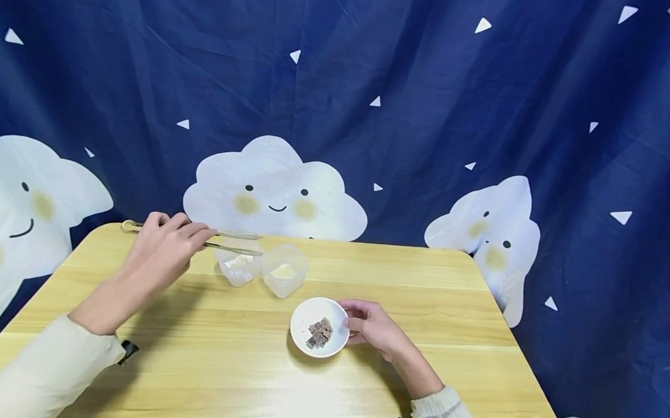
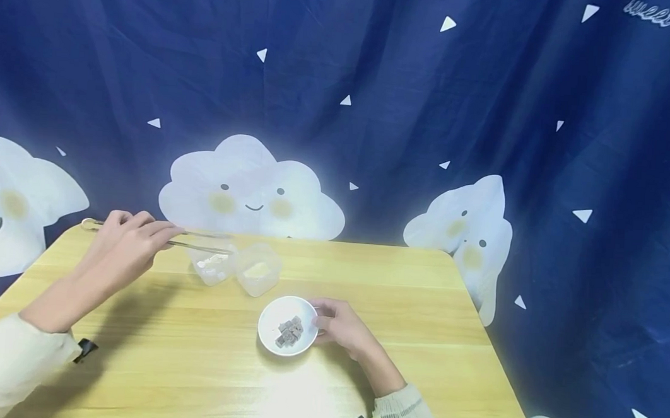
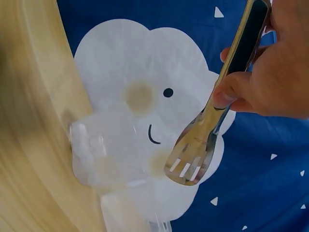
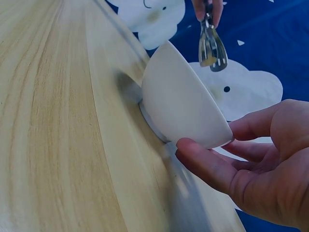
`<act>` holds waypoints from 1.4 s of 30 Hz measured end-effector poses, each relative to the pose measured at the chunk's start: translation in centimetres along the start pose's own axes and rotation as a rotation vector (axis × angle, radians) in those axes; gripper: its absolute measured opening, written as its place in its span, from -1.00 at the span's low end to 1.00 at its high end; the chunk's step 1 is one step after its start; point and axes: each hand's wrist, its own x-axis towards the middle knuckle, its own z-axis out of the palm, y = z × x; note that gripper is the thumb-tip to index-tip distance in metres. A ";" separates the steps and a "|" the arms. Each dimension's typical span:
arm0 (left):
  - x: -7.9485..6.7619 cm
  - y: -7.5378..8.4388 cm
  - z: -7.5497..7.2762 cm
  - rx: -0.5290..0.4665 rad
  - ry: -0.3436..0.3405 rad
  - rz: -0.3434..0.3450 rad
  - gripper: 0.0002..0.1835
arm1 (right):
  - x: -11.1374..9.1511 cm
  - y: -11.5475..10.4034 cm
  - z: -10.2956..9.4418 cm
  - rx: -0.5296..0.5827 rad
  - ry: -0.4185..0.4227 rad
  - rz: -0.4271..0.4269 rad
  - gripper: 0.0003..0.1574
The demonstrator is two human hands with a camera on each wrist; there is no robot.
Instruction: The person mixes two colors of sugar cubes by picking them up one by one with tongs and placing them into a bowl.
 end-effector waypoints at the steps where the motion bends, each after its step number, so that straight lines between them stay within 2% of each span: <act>1: 0.1 -0.2 0.0 0.013 0.002 0.007 -0.67 | 0.0 0.0 0.0 -0.001 0.000 0.000 -0.39; 8: 0.6 -0.9 0.1 0.122 -0.022 0.060 -0.71 | 0.1 -0.1 0.0 0.000 -0.002 0.001 -0.39; 13: 0.9 -1.1 0.4 0.158 -0.030 0.100 -0.74 | 0.0 -0.2 0.0 -0.001 -0.003 0.001 -0.39; 25: 1.0 -2.1 1.9 0.177 -0.037 0.192 -0.78 | 0.0 -0.2 0.0 -0.014 0.001 0.002 -0.40; 30: 1.3 -2.6 2.5 0.168 -0.067 0.217 -0.76 | 0.0 -0.2 0.0 -0.020 0.000 -0.003 -0.40; 42: 2.2 -1.7 2.9 0.136 -0.155 0.271 -0.76 | 0.0 -0.3 0.0 -0.014 -0.004 0.002 -0.39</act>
